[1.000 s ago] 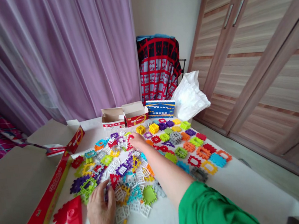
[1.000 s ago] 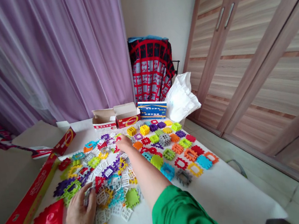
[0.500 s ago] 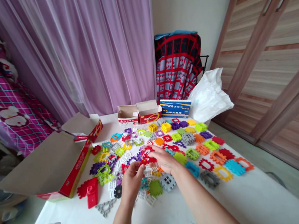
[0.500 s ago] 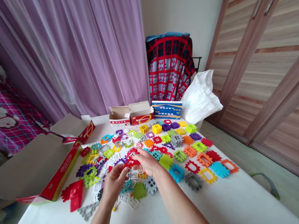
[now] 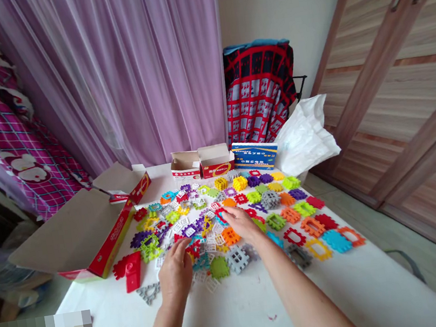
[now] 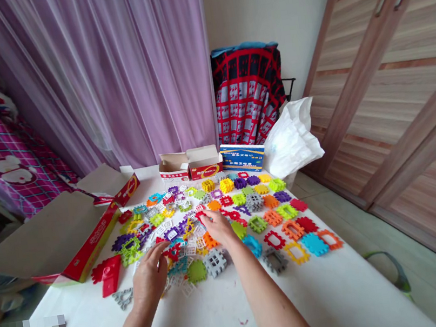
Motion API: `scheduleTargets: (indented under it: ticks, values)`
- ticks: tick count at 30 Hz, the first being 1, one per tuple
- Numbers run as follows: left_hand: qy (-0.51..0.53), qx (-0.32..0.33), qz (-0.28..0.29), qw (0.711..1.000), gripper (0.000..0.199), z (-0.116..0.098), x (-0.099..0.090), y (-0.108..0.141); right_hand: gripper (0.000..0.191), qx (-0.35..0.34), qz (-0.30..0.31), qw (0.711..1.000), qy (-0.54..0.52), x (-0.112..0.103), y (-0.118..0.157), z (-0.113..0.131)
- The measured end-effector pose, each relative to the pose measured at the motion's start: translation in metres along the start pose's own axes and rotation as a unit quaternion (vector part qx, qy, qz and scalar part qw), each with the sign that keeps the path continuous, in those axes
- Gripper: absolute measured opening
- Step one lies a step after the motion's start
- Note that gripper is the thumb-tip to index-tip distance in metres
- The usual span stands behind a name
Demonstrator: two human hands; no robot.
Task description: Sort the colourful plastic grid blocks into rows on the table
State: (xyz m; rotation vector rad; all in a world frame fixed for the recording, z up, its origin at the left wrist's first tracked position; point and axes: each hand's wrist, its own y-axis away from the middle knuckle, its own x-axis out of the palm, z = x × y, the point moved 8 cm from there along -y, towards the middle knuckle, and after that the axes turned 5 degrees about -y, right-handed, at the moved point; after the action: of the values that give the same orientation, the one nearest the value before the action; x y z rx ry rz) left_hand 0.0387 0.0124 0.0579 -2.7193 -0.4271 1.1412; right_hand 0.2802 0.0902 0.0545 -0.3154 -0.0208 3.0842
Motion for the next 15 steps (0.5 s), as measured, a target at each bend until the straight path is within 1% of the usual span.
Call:
scheduleTargets:
  ticks: [2, 3, 6, 8, 10, 13, 15]
  values:
    - [-0.039, 0.038, -0.009, 0.998, 0.039, -0.010, -0.002, 0.002, 0.042, 0.018, 0.034, 0.998, -0.055, 0.000, 0.002, -0.002]
    - [-0.036, 0.042, -0.009, 0.998, 0.039, -0.014, -0.001, 0.002, 0.044, 0.033, 0.049, 0.994, -0.091, 0.001, 0.003, -0.003]
    - [0.042, 0.003, 0.019, 0.999, 0.032, -0.023, 0.006, 0.001, 0.049, 0.079, 0.060, 0.979, -0.179, 0.001, 0.012, -0.005]
    - [0.094, -0.017, 0.058, 0.994, 0.036, -0.035, 0.016, 0.000, 0.049, 0.086, 0.067, 0.972, -0.208, 0.002, 0.018, -0.002]
    - [0.154, -0.040, 0.111, 0.981, 0.045, -0.048, 0.029, 0.000, 0.046, 0.078, 0.086, 0.970, -0.212, 0.004, 0.025, 0.003]
    - [0.234, -0.089, 0.190, 0.949, 0.053, -0.065, 0.049, 0.004, 0.043, 0.062, 0.115, 0.975, -0.180, 0.006, 0.037, 0.010]
    - [0.249, -0.101, 0.217, 0.938, 0.053, -0.073, 0.058, 0.006, 0.043, 0.037, 0.104, 0.986, -0.127, -0.001, 0.045, 0.014]
